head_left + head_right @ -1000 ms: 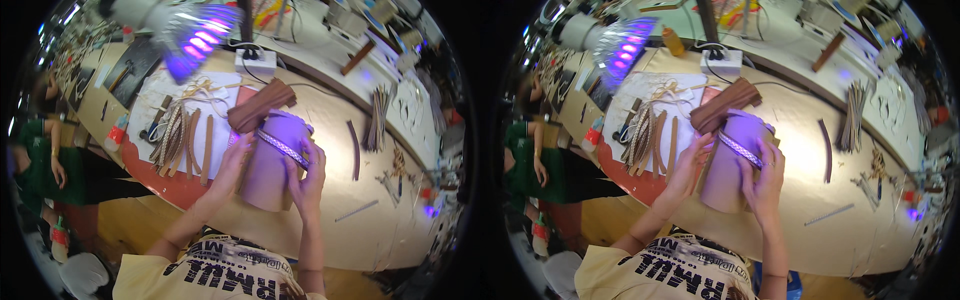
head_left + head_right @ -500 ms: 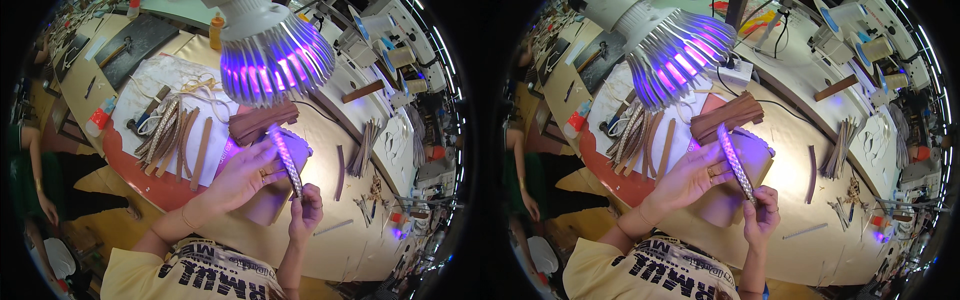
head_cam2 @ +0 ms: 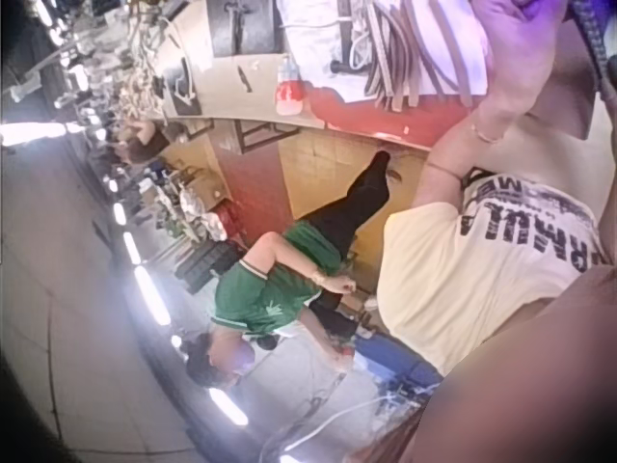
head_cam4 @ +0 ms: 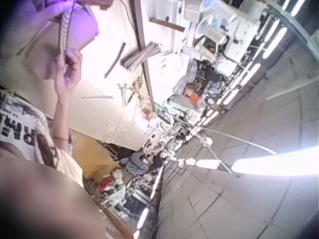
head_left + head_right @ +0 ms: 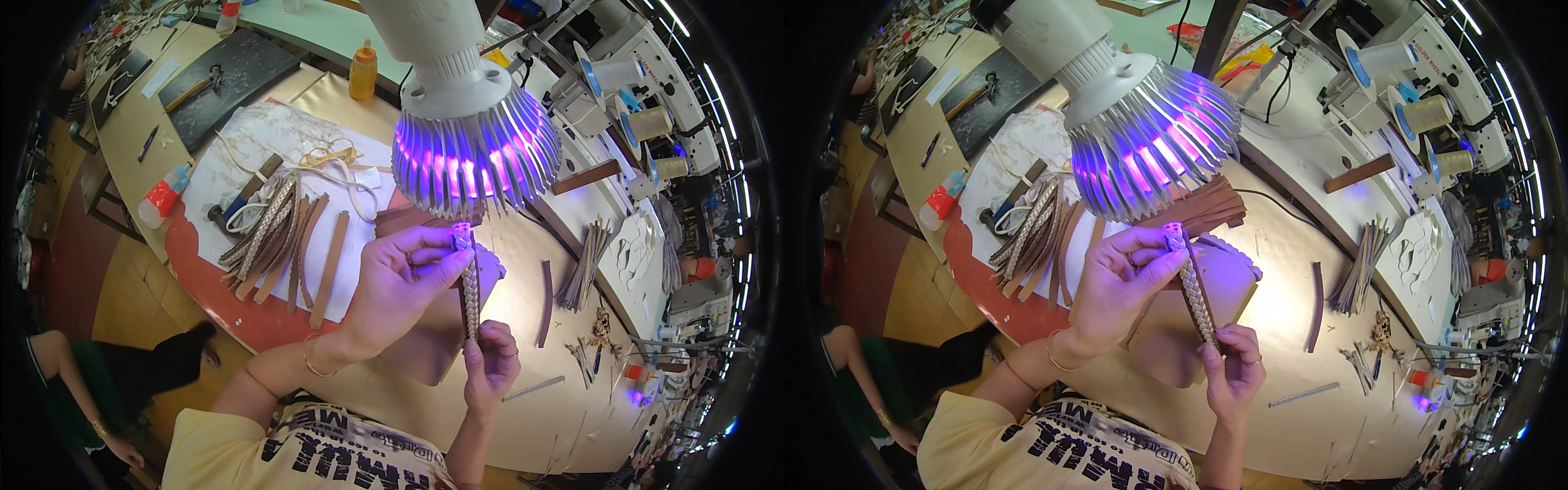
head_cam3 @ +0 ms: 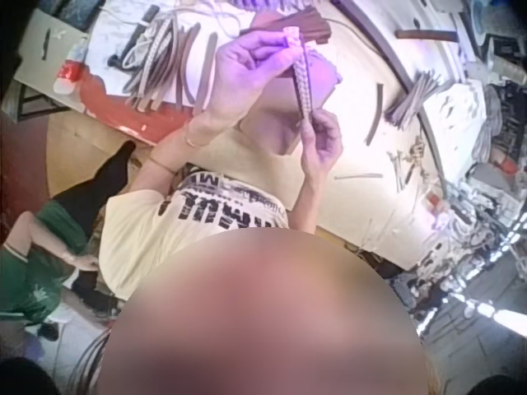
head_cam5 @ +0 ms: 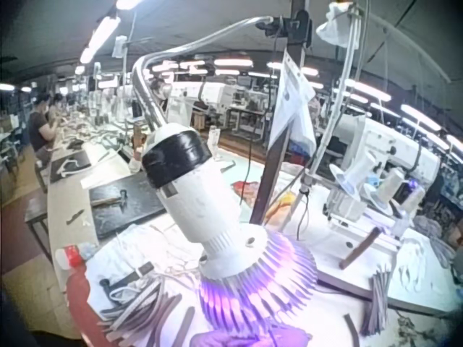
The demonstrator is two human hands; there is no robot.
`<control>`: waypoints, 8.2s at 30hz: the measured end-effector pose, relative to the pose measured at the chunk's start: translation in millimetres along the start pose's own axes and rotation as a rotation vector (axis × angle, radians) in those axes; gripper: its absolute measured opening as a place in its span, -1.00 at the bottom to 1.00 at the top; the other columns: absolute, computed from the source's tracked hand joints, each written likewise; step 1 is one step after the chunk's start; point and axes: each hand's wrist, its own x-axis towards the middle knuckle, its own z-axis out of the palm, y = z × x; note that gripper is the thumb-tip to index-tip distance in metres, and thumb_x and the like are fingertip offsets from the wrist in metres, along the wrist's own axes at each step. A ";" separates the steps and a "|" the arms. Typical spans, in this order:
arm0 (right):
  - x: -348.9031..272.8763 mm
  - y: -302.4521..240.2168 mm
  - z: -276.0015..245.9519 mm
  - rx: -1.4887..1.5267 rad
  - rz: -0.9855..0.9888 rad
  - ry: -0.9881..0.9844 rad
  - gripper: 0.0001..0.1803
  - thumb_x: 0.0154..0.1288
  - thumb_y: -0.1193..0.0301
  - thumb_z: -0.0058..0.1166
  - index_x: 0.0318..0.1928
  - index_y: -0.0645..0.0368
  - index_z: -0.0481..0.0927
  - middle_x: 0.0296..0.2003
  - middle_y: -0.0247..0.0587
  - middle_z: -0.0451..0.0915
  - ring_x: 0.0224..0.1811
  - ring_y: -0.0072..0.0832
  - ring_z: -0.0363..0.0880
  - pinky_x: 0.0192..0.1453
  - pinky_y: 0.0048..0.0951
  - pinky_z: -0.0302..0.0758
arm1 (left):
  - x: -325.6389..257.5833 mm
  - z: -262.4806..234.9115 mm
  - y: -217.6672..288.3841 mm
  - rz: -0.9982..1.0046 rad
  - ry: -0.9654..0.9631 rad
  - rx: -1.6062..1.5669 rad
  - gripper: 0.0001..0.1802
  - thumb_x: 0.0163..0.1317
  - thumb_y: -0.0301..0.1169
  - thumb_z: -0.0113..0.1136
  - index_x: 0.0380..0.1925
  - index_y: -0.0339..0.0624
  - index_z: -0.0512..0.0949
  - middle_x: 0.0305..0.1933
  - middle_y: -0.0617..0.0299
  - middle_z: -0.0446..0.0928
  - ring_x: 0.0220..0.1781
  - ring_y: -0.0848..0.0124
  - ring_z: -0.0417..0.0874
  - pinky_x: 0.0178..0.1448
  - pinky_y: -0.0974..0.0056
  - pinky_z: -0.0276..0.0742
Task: The person pours liquid from one bottle into another, then uses the liquid to adhere a braided strap to a cylindrical cardboard form. They repeatedly wrap and press the strap around the form to secure it.
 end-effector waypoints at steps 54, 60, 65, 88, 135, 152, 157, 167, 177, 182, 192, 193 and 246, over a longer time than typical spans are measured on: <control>-74.7 -17.5 -58.2 -0.179 0.327 0.441 -0.82 0.43 0.53 0.09 -0.02 0.32 0.57 -0.23 -0.25 0.60 -0.22 -0.56 0.59 -0.08 -0.49 0.60 | -32.4 -65.2 64.4 0.077 -0.093 0.677 -0.80 0.25 -0.66 0.27 -0.11 -0.44 0.60 -0.20 0.09 0.70 -0.18 0.45 0.72 -0.06 0.41 0.65; -65.8 -19.0 -53.6 -0.160 0.257 0.421 -0.81 0.43 0.49 0.12 -0.03 0.33 0.57 -0.24 -0.25 0.59 -0.21 -0.54 0.59 -0.08 -0.47 0.60 | -39.9 -29.9 75.4 0.959 -0.294 1.262 -0.70 0.02 -0.56 0.41 -0.17 -0.15 0.70 -0.11 0.13 0.72 -0.10 0.21 0.77 -0.07 0.22 0.70; -66.2 -20.2 -54.7 -0.170 0.259 0.423 -0.81 0.43 0.48 0.12 -0.03 0.34 0.56 -0.23 -0.24 0.59 -0.20 -0.54 0.58 -0.07 -0.48 0.59 | -40.0 -28.6 77.0 1.227 -0.356 1.402 -0.69 0.02 -0.52 0.38 -0.16 -0.12 0.72 -0.04 0.17 0.71 0.01 0.24 0.75 0.11 0.19 0.68; -71.5 -10.8 -64.4 -0.255 0.302 0.450 -0.78 0.45 0.45 0.09 0.00 0.34 0.54 -0.29 -0.25 0.58 -0.26 -0.58 0.56 -0.09 -0.53 0.54 | -41.0 -29.2 65.5 0.194 -0.099 0.450 -0.31 0.20 -0.65 0.33 0.29 -0.41 0.23 -0.23 0.06 0.71 -0.15 0.47 0.73 -0.03 0.44 0.63; -32.0 -36.5 -69.0 0.105 0.135 0.234 -0.74 0.27 0.60 0.23 -0.03 0.40 0.66 -0.28 -0.20 0.71 -0.26 -0.55 0.66 -0.11 -0.51 0.61 | -36.9 37.3 -29.7 0.001 -0.557 0.752 -0.59 0.29 -0.42 0.29 0.14 -0.21 0.58 0.11 0.11 0.62 0.15 0.30 0.59 0.25 0.21 0.46; 3.7 -53.2 -5.6 0.247 0.380 0.018 -0.74 0.27 0.56 0.21 -0.06 0.45 0.66 -0.36 -0.12 0.71 -0.38 -0.50 0.67 -0.22 -0.47 0.63 | 8.5 18.4 -15.7 -0.057 -0.330 0.265 -0.82 0.41 -0.36 0.20 -0.17 -0.26 0.63 -0.21 0.21 0.70 -0.21 0.53 0.65 -0.06 0.41 0.54; 14.2 -49.8 -5.5 0.254 0.330 0.063 -0.76 0.26 0.55 0.22 -0.08 0.44 0.66 -0.35 -0.11 0.70 -0.39 -0.50 0.66 -0.23 -0.47 0.63 | 34.2 20.4 -15.7 -0.092 -0.248 0.098 -0.70 0.44 -0.24 0.18 -0.03 -0.23 0.48 -0.25 0.23 0.69 -0.30 0.56 0.64 -0.23 0.48 0.47; 43.2 -43.1 -9.6 0.215 0.338 0.010 -0.76 0.30 0.49 0.24 -0.08 0.39 0.65 -0.30 -0.16 0.70 -0.31 -0.52 0.70 -0.21 -0.48 0.69 | 65.5 33.2 -15.0 -0.190 -0.334 0.283 -0.60 0.36 -0.40 0.24 0.14 -0.34 0.48 -0.27 0.18 0.70 -0.19 0.50 0.69 -0.11 0.43 0.56; 95.8 -17.8 -30.4 0.567 0.167 0.396 -0.84 0.36 0.51 0.15 -0.09 0.28 0.53 -0.11 -0.05 0.67 -0.11 -0.27 0.74 -0.09 -0.48 0.71 | 62.7 -47.6 -31.6 -0.192 -0.102 0.251 -0.48 0.58 -0.14 -0.14 0.23 -0.39 0.40 -0.08 0.02 0.67 -0.22 0.39 0.72 -0.26 0.34 0.61; 93.8 3.9 -26.4 0.672 0.220 0.589 -0.89 0.40 0.49 0.11 -0.16 0.28 0.53 -0.17 -0.11 0.63 -0.03 -0.30 0.69 -0.03 -0.43 0.71 | 20.1 -30.5 -43.8 -0.225 -0.281 -0.013 -0.54 0.52 -0.27 -0.01 0.26 -0.36 0.37 0.16 -0.09 0.57 0.07 0.27 0.70 0.01 0.24 0.68; 66.4 4.4 -11.4 0.688 0.267 0.631 -0.74 0.40 0.51 0.10 0.05 0.26 0.44 -0.09 -0.16 0.58 -0.04 -0.38 0.61 0.15 -0.36 0.63 | 29.8 0.9 -41.1 -0.189 -0.067 0.101 -0.62 0.40 -0.38 0.22 0.12 -0.40 0.53 -0.19 0.17 0.69 -0.25 0.45 0.75 -0.19 0.38 0.72; 64.1 4.4 -11.5 0.701 0.233 0.590 -0.68 0.40 0.52 0.10 0.12 0.27 0.41 -0.04 -0.14 0.57 0.01 -0.38 0.59 0.19 -0.36 0.60 | 30.5 0.7 -40.6 -0.179 -0.057 0.106 -0.62 0.40 -0.39 0.22 0.12 -0.41 0.53 -0.19 0.17 0.69 -0.26 0.46 0.75 -0.19 0.38 0.72; 248.2 127.4 -34.9 -0.611 0.522 -0.149 -0.51 -0.01 0.22 0.42 -0.10 0.25 0.62 -0.31 -0.09 0.69 -0.33 -0.43 0.66 -0.22 -0.41 0.58 | 188.7 -80.6 -118.9 -0.103 0.005 0.530 -0.69 0.37 -0.23 0.04 -0.14 -0.23 0.60 -0.17 0.13 0.71 -0.27 0.34 0.75 -0.31 0.36 0.49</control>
